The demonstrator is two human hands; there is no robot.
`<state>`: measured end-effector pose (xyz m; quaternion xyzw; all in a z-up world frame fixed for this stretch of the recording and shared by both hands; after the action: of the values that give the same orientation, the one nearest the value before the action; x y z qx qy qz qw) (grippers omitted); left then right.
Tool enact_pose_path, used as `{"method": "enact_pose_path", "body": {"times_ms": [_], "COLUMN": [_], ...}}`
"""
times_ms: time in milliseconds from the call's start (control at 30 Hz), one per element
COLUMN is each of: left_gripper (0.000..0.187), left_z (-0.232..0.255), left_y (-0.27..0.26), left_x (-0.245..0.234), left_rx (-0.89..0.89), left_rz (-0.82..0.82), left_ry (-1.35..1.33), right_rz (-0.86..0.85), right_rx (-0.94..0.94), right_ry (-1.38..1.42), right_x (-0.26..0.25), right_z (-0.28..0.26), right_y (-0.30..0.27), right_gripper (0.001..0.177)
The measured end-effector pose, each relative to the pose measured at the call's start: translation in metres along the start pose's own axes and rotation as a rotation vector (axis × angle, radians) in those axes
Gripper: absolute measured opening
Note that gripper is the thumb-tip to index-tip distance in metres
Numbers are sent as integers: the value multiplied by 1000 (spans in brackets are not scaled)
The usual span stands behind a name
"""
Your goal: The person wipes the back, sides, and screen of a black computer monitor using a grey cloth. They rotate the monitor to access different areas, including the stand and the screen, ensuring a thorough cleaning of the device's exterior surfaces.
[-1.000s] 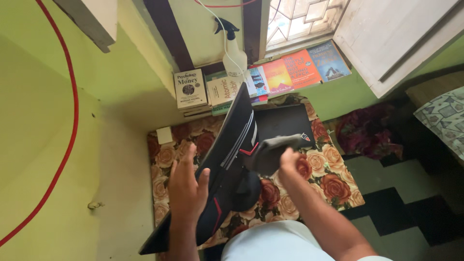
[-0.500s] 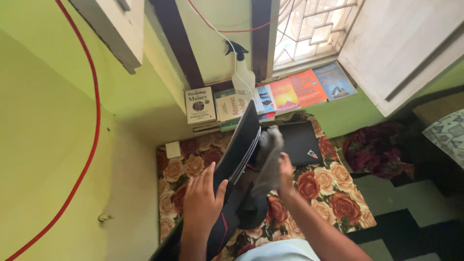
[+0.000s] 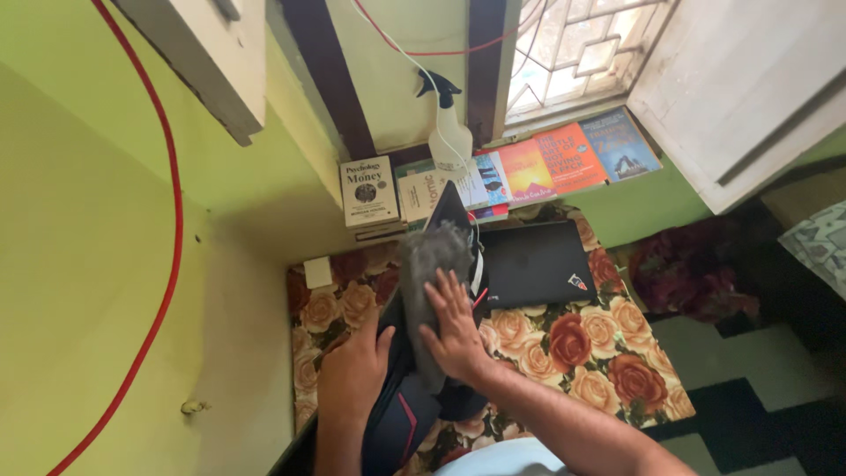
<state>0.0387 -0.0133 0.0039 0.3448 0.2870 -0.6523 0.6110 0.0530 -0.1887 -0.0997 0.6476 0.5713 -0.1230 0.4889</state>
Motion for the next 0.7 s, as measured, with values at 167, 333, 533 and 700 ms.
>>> {"method": "enact_pose_path", "body": {"times_ms": [167,333,533,700], "left_gripper": [51,55,56,48], "left_z": [-12,-27,-4,8], "left_y": [11,9,-7,-4], "left_x": [0,14,22,27], "left_rx": [70,-42,-57,108], "left_rz": [14,-91,-58,153], "left_ry": [-20,25,-29,61], "right_rz": [137,254,162,149], "right_rx": [259,391,624,833], "right_ry": [119,371,1075,802], "right_x": [39,106,160,177], "right_z": [57,161,241,237], "right_y": [47,89,66,-2], "right_gripper": [66,49,47,55]}}
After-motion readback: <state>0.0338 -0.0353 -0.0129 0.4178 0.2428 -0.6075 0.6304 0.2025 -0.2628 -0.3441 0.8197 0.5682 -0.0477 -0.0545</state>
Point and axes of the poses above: each hand's wrist, its own y-axis towards the middle knuckle, its own x-axis out of the palm, z = x × y, the point moved 4 cm from there along y, towards the middle knuckle, and after that the axes turned 15 degrees about -y, right-handed, at the moved point
